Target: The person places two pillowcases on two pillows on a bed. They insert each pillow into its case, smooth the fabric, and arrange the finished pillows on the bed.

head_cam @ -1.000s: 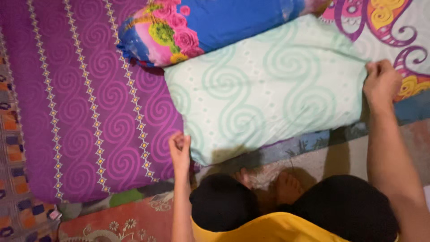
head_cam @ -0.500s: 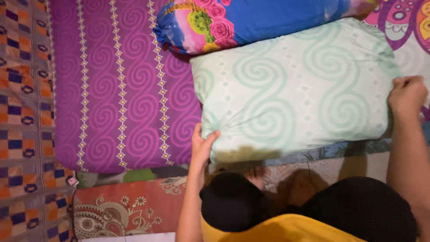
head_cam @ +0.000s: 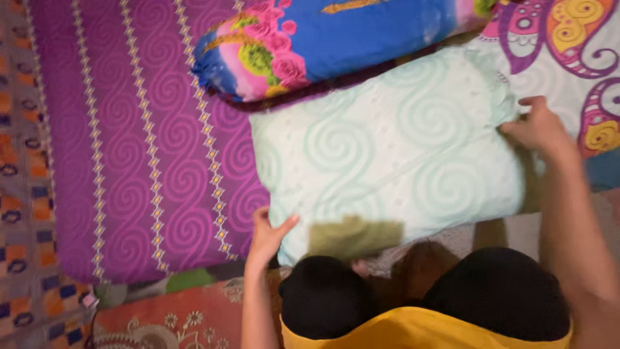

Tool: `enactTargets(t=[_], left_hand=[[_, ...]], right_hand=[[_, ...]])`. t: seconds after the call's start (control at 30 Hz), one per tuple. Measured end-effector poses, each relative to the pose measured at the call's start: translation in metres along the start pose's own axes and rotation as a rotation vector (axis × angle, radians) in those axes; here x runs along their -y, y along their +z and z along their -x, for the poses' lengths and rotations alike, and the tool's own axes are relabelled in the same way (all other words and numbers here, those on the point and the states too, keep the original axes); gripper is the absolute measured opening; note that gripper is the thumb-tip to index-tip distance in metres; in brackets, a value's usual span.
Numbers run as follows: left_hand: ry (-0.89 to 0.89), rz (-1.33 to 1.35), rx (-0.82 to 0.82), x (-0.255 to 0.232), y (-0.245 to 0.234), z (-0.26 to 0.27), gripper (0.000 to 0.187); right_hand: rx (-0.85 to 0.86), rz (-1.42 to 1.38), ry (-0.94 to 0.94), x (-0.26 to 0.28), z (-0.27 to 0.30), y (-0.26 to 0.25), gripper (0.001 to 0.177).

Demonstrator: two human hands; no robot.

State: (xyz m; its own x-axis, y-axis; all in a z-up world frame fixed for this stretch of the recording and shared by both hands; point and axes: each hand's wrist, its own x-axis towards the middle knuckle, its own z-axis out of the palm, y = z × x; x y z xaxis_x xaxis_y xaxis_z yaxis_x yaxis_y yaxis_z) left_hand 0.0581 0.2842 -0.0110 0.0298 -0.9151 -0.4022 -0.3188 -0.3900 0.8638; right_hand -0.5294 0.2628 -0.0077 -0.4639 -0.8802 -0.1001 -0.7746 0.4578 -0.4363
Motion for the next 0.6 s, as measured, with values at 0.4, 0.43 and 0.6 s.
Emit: enactTargets(t=[0.4,0.43,0.6], left_hand=[[0.367,-1.063,-0.035,-0.045,0.095,-0.072,0.098],[0.437,-0.943,-0.182,-0.039,0.093,-0.084,0.091],[0.456,-0.313,-0.522,0.003,0.047,-0.151,0.070]], right_hand=[[-0.304,0.408,-0.476,0.074,-0.024,0.088,0.061],[-0.303,0.374,-0.210,0.050,-0.050,0.076,0.067],[0.024,-0.281,0.268,-0.046,-0.106,0.066,0.050]])
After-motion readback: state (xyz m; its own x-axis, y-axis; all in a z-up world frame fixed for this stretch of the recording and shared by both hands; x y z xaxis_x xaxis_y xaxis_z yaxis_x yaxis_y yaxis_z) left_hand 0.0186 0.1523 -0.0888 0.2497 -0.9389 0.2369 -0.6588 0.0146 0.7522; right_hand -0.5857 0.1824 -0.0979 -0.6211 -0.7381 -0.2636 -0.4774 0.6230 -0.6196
